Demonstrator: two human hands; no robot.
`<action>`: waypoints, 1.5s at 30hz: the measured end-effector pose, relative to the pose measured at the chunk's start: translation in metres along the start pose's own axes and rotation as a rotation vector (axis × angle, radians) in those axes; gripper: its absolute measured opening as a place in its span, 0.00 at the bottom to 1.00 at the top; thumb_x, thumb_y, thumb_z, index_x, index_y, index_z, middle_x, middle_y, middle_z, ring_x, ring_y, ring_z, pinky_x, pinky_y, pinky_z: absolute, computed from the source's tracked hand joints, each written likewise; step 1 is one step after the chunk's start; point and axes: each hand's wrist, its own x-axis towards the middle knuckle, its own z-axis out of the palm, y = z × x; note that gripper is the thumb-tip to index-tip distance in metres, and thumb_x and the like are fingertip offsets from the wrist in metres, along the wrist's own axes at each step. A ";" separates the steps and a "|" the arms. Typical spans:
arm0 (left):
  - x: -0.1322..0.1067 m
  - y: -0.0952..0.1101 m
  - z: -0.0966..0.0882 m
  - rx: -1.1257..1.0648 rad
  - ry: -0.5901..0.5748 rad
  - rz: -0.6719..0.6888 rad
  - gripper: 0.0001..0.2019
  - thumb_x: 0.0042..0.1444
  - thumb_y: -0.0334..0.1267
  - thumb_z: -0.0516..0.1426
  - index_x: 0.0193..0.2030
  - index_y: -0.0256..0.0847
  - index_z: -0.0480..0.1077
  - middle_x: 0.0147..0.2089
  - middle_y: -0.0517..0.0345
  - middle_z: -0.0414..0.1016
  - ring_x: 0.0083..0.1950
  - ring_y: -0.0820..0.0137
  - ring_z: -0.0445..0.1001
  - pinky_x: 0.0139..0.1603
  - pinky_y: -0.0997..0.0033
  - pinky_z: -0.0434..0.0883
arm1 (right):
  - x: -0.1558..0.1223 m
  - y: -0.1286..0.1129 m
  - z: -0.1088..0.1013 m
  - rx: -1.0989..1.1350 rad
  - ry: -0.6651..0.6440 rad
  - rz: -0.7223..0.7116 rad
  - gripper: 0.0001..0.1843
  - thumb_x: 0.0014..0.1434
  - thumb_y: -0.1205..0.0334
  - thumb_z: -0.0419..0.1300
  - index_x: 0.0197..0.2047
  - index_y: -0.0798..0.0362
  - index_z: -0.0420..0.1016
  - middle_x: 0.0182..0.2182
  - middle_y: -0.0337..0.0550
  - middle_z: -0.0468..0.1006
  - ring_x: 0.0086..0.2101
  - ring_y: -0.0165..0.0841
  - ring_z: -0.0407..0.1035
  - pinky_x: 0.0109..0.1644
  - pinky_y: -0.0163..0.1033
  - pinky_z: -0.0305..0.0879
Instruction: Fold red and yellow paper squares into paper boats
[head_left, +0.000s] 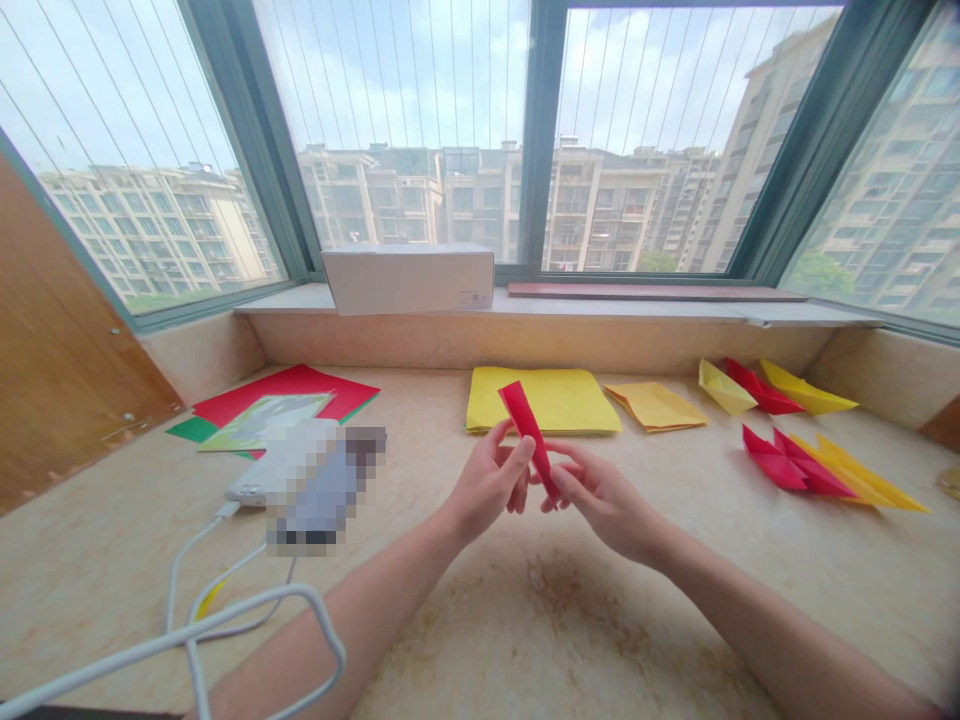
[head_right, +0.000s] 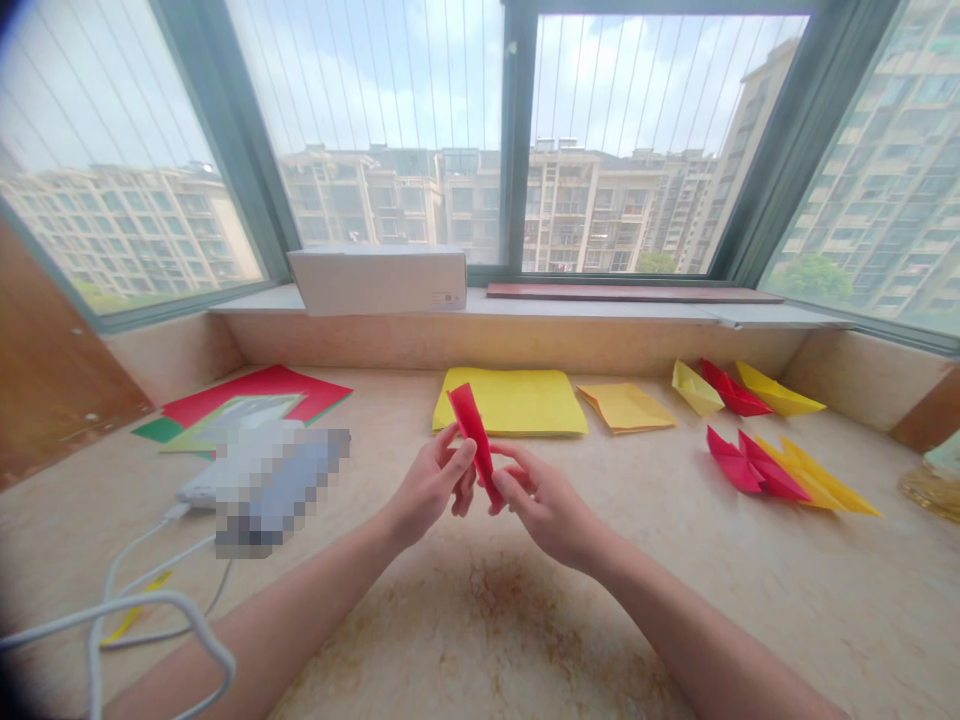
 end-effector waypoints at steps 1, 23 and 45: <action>0.001 -0.001 0.000 0.015 0.005 0.003 0.22 0.61 0.53 0.55 0.52 0.37 0.63 0.15 0.70 0.62 0.13 0.76 0.61 0.15 0.79 0.57 | 0.000 0.001 0.001 -0.009 0.002 -0.013 0.22 0.70 0.51 0.50 0.62 0.49 0.63 0.34 0.42 0.80 0.33 0.33 0.74 0.39 0.41 0.70; 0.002 -0.001 -0.001 0.042 0.102 0.021 0.13 0.57 0.46 0.59 0.33 0.36 0.70 0.24 0.56 0.73 0.23 0.71 0.71 0.20 0.76 0.66 | 0.004 -0.003 -0.010 0.067 0.349 0.016 0.20 0.62 0.50 0.61 0.52 0.50 0.64 0.34 0.45 0.82 0.31 0.37 0.77 0.32 0.39 0.72; 0.021 -0.001 -0.028 -0.086 0.294 -0.111 0.16 0.50 0.33 0.65 0.46 0.35 0.70 0.36 0.51 0.81 0.32 0.68 0.80 0.35 0.72 0.75 | 0.008 0.000 -0.046 -0.585 0.199 -0.124 0.23 0.61 0.62 0.60 0.60 0.48 0.71 0.41 0.45 0.77 0.32 0.33 0.71 0.39 0.42 0.71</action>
